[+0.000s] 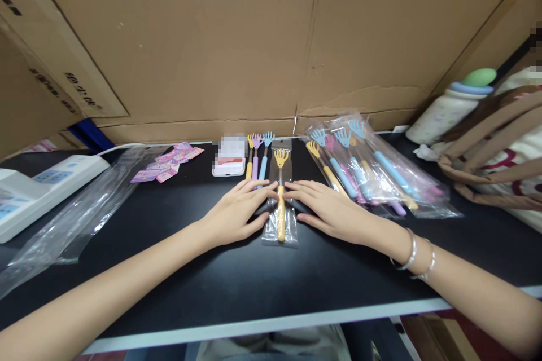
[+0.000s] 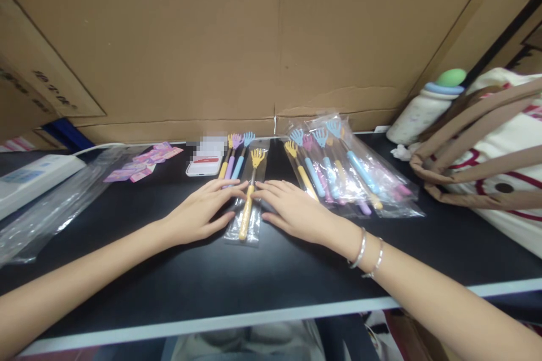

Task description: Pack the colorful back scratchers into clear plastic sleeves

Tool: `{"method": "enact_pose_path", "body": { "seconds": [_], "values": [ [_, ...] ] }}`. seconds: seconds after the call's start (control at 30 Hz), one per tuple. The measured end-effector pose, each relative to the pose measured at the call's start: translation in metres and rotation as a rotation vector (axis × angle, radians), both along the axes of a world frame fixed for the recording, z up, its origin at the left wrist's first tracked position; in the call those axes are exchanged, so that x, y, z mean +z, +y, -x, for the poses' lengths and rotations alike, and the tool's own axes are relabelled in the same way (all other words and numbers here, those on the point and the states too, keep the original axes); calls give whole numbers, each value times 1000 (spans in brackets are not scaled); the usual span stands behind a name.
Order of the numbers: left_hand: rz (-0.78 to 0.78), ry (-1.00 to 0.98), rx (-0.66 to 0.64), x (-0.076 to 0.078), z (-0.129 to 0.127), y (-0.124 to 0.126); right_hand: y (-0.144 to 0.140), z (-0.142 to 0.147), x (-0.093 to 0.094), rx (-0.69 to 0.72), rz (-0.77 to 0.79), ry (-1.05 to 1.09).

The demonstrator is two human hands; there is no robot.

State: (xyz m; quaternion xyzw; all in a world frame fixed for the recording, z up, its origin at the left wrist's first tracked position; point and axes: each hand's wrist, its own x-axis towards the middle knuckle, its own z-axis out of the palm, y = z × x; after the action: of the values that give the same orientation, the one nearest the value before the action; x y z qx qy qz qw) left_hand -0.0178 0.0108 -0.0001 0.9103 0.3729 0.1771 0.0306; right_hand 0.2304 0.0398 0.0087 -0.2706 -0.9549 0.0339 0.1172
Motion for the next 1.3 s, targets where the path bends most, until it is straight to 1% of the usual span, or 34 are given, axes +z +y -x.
{"method": "enact_pose_path", "body": {
  "seconds": [0.17, 0.43, 0.6, 0.7, 0.87, 1.03, 1.3],
  "values": [
    [13, -8, 2, -2, 1, 1, 0, 0, 1, -28, 26, 21],
    [22, -29, -14, -2, 1, 1, -1, 0, 1, -9, 40, 21],
    [13, -43, -66, 0, 0, 2, 0, 1, 1, 30, -6, 47],
    [9, -47, -100, 3, -1, 1, 0, 1, 1, 55, -8, 77],
    [-11, -24, -78, 3, 0, 0, -2, 1, 3, 37, -6, 84],
    [43, -5, -62, 2, 0, 0, -3, 2, 5, 23, 25, 66],
    [86, -19, -83, 2, 0, 1, -4, 1, 6, -4, 49, 65]
  ]
}}
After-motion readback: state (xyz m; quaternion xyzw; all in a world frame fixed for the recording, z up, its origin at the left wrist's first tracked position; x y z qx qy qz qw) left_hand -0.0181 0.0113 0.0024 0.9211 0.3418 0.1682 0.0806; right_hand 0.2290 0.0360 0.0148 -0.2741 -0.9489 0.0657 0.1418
